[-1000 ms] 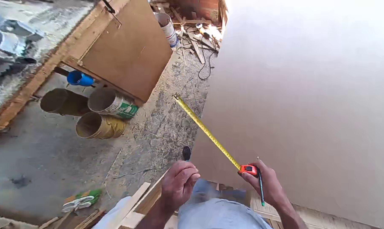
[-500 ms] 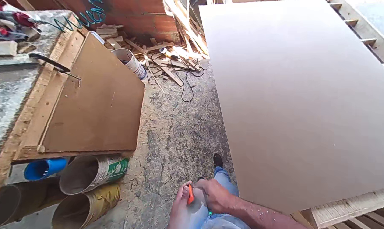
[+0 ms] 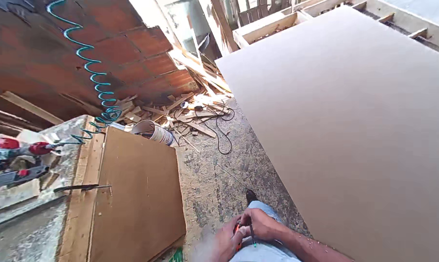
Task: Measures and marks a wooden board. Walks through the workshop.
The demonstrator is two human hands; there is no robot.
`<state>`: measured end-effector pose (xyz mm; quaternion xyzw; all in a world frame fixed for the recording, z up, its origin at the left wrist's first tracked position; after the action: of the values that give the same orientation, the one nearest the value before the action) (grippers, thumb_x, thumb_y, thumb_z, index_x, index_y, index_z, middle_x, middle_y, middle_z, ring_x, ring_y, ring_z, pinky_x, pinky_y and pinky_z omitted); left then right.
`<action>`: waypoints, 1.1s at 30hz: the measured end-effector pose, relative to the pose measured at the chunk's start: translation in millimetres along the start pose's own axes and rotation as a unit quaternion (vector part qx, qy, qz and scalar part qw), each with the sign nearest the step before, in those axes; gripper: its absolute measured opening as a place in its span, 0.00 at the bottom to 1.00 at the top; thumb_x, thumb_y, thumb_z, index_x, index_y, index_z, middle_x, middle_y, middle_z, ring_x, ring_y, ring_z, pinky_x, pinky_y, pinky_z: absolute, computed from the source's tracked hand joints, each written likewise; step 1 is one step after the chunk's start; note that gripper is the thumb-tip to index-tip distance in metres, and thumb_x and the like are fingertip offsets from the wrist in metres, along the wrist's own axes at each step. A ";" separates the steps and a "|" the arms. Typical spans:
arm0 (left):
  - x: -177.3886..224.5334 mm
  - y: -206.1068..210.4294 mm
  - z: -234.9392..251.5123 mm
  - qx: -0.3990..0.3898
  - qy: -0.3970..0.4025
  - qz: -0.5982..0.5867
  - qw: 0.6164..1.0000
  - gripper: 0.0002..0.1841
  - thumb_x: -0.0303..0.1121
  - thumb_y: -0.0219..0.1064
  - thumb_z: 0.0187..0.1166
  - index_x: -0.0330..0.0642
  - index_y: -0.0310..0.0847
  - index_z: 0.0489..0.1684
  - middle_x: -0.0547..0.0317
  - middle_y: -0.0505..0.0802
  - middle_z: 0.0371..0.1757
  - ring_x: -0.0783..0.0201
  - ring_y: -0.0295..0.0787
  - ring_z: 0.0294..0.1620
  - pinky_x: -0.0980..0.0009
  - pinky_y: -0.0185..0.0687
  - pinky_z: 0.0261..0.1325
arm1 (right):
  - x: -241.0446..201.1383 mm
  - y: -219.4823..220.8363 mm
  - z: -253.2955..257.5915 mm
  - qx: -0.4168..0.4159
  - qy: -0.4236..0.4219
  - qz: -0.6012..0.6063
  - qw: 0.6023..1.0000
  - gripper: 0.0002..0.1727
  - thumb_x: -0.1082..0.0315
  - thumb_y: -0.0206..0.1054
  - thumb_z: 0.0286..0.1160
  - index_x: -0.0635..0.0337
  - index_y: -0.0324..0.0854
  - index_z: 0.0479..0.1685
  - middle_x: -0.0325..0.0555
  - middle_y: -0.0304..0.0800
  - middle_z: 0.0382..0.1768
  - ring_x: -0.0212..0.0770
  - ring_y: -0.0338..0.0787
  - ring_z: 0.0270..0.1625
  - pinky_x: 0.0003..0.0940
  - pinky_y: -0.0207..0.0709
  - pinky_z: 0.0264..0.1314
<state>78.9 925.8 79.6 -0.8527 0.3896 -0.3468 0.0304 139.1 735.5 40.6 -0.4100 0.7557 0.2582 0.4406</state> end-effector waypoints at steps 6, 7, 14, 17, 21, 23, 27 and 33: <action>2.8 -172.8 54.7 0.033 0.086 -0.022 0.996 0.47 0.78 0.43 0.75 0.53 0.71 0.84 0.52 0.95 0.53 0.58 0.94 0.49 0.45 0.88 0.59 | -120.9 -98.0 125.5 -0.010 -0.027 -0.040 0.999 0.22 0.51 0.81 0.66 0.62 0.82 0.38 0.47 0.84 0.30 0.43 0.84 0.34 0.49 0.78 0.41; -3.0 -200.2 68.9 0.031 0.086 -0.032 0.995 0.47 0.79 0.43 0.75 0.54 0.71 0.84 0.53 0.95 0.52 0.58 0.94 0.47 0.46 0.89 0.57 | -136.6 -119.1 144.6 -0.001 -0.026 -0.015 1.000 0.20 0.53 0.79 0.66 0.61 0.81 0.37 0.45 0.84 0.28 0.42 0.84 0.31 0.46 0.79 0.37; -48.2 -441.2 202.1 -0.024 0.006 0.084 0.996 0.22 0.50 0.53 0.88 0.54 0.84 0.69 0.51 0.95 0.49 0.53 0.94 0.51 0.42 0.86 0.61 | -177.1 -285.8 267.2 0.202 -0.061 0.327 0.921 0.09 0.66 0.70 0.60 0.54 0.75 0.34 0.43 0.88 0.33 0.41 0.91 0.31 0.39 0.90 0.34; -32.7 -550.6 255.9 -0.062 0.025 0.140 0.988 0.18 0.44 0.56 0.89 0.50 0.89 0.64 0.51 0.95 0.51 0.54 0.93 0.53 0.43 0.84 0.65 | -194.4 -336.1 286.7 0.323 -0.092 0.436 0.835 0.07 0.68 0.70 0.58 0.53 0.77 0.33 0.44 0.91 0.33 0.40 0.93 0.29 0.37 0.90 0.31; 45.8 -689.8 328.3 -0.061 0.060 0.235 0.968 0.16 0.43 0.59 0.88 0.49 0.91 0.59 0.52 0.95 0.54 0.53 0.92 0.56 0.42 0.82 0.66 | -230.3 -376.5 299.8 0.431 -0.107 0.442 0.779 0.09 0.69 0.69 0.66 0.57 0.78 0.42 0.46 0.92 0.35 0.41 0.93 0.33 0.36 0.90 0.35; 91.9 -752.6 368.8 -0.027 0.084 0.268 0.959 0.16 0.42 0.59 0.88 0.48 0.92 0.58 0.50 0.95 0.53 0.51 0.92 0.57 0.40 0.81 0.67 | -243.3 -388.9 312.3 0.439 -0.095 0.443 0.775 0.14 0.63 0.69 0.72 0.60 0.80 0.52 0.50 0.94 0.43 0.44 0.95 0.42 0.39 0.91 0.41; 192.2 -848.8 456.3 0.082 0.143 0.253 0.953 0.16 0.42 0.61 0.89 0.44 0.91 0.55 0.49 0.95 0.44 0.51 0.92 0.48 0.39 0.83 0.59 | -248.4 -399.5 374.5 0.430 0.045 0.421 0.797 0.21 0.53 0.62 0.88 0.64 0.80 0.58 0.50 0.95 0.48 0.42 0.96 0.46 0.39 0.90 0.49; 340.0 -891.0 555.6 0.052 0.255 0.182 0.948 0.17 0.42 0.59 0.86 0.41 0.90 0.50 0.56 0.94 0.41 0.63 0.91 0.38 0.57 0.89 0.47 | -244.0 -442.0 519.2 0.470 0.102 0.509 0.714 0.34 0.40 0.60 0.86 0.67 0.81 0.65 0.57 0.93 0.55 0.48 0.93 0.56 0.48 0.84 0.65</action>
<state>1148.8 1190.4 138.6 -0.6478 0.5143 -0.5609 0.0370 816.6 987.1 -6.4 0.2728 0.9145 0.0111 0.2985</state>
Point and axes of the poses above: each hand's wrist, its own z-axis towards the middle knuckle, its own y-axis out of the palm, x = y × z, the point moved 1 cm from there along z, towards the middle knuckle
